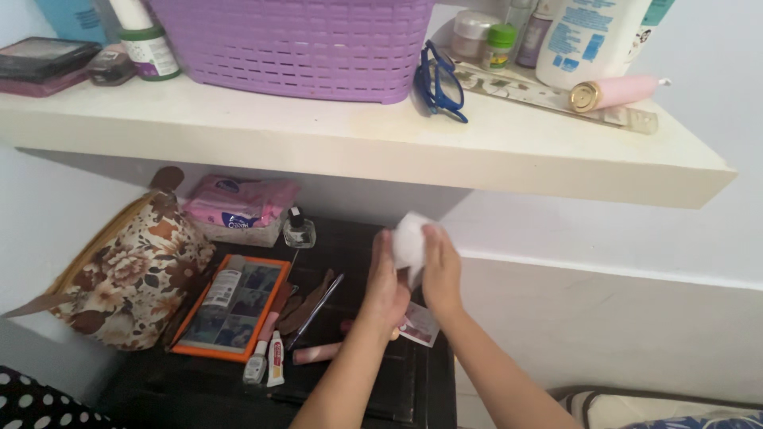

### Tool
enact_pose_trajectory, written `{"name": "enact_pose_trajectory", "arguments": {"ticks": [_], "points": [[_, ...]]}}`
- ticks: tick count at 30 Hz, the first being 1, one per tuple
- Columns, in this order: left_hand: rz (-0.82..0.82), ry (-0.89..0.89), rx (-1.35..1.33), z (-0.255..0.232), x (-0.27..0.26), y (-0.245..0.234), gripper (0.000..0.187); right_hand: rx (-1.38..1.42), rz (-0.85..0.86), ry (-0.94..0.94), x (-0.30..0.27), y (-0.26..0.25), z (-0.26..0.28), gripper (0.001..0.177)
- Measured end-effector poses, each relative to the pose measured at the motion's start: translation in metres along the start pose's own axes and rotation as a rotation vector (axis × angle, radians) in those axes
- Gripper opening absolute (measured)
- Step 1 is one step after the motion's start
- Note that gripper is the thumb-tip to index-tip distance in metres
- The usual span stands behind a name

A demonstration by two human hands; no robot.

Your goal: The person coils a black power cable and places it into a pink drawer. Then, using a wet wipe, the person cleans the top of a black storage unit, moving aside a photo frame, makeup items, and a small bottle before wiping the surface and the items individually.

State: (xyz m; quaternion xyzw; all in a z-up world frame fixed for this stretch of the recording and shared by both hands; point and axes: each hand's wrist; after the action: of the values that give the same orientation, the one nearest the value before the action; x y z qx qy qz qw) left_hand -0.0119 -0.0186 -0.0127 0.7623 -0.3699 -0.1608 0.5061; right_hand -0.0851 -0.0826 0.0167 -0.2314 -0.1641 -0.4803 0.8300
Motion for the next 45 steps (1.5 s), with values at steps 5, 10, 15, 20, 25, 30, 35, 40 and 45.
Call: {"name": "enact_pose_trajectory", "arguments": {"ticks": [5,10,15,20,25,30,35,40,45], "points": [[0.031,0.009,-0.288,-0.011,0.000,0.009,0.085,0.703,-0.171,0.216,0.008,-0.005,0.024,0.046],[-0.031,0.203,0.267,-0.018,-0.011,0.025,0.075,0.286,-0.045,0.080,-0.010,0.006,0.054,0.054],[0.100,0.327,0.526,-0.026,-0.023,0.042,0.055,0.426,0.017,0.269,0.003,0.000,0.047,0.052],[0.131,0.258,0.301,-0.025,-0.028,0.050,0.050,0.878,-0.065,0.463,0.014,-0.015,0.019,0.034],[0.220,0.437,0.437,-0.016,-0.021,0.050,0.057,1.190,0.173,0.465,0.012,-0.008,-0.006,0.032],[0.207,0.878,1.109,-0.025,-0.022,0.040,0.065,1.212,0.263,0.677,0.007,0.000,-0.006,0.038],[0.100,0.863,1.219,-0.036,-0.021,0.036,0.068,1.041,0.346,0.869,0.004,-0.006,0.012,0.043],[-0.107,0.804,1.324,-0.046,-0.028,0.039,0.076,1.064,0.372,0.629,0.011,-0.001,0.004,0.035],[-0.212,0.603,1.424,-0.053,-0.026,0.047,0.070,1.067,0.457,0.667,0.022,0.004,-0.013,0.035]]}}
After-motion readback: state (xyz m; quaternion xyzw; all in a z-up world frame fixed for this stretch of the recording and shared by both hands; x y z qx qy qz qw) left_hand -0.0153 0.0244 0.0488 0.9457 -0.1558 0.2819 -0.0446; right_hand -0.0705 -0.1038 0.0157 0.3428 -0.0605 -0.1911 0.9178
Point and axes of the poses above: each hand's wrist, its own x-axis towards the middle knuckle, its own y-axis out of the palm, z = x × y, and after that the axes turned 11 degrees about -x, right-handed
